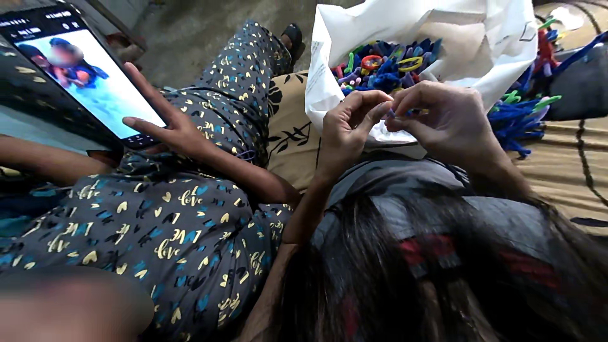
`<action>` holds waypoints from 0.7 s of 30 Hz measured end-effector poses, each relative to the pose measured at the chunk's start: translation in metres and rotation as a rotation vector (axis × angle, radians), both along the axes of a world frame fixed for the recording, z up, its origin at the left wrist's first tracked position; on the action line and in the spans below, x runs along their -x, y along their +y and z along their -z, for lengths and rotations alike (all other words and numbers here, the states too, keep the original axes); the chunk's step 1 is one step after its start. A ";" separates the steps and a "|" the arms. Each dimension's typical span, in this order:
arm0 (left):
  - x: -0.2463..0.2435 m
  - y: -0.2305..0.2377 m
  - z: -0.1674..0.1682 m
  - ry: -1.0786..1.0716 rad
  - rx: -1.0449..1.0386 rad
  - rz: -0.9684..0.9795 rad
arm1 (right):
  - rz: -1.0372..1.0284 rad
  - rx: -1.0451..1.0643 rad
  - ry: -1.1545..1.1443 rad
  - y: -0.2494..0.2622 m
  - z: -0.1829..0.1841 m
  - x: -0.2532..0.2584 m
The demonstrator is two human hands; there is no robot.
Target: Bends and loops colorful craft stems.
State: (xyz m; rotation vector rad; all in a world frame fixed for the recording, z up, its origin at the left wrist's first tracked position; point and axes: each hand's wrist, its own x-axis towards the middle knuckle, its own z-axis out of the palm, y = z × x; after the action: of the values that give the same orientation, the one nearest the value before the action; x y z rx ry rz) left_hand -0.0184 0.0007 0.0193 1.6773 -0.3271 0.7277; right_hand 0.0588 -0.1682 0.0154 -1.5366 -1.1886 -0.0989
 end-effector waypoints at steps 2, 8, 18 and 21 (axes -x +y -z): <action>-0.001 0.000 0.000 0.007 0.009 0.006 | -0.002 0.002 0.006 0.000 0.000 -0.001; -0.001 0.000 0.000 0.025 -0.058 -0.043 | -0.002 -0.012 0.027 0.001 0.003 -0.005; -0.005 -0.009 0.007 0.005 -0.001 -0.136 | 0.123 0.033 -0.073 0.002 0.001 0.003; -0.009 -0.013 0.010 0.015 0.088 -0.102 | 0.177 0.059 -0.133 0.002 0.000 0.004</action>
State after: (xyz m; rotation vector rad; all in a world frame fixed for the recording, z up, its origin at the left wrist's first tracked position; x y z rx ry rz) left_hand -0.0096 -0.0121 0.0094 1.6242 -0.1977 0.7933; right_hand 0.0549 -0.1661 0.0152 -1.7072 -1.1661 -0.2896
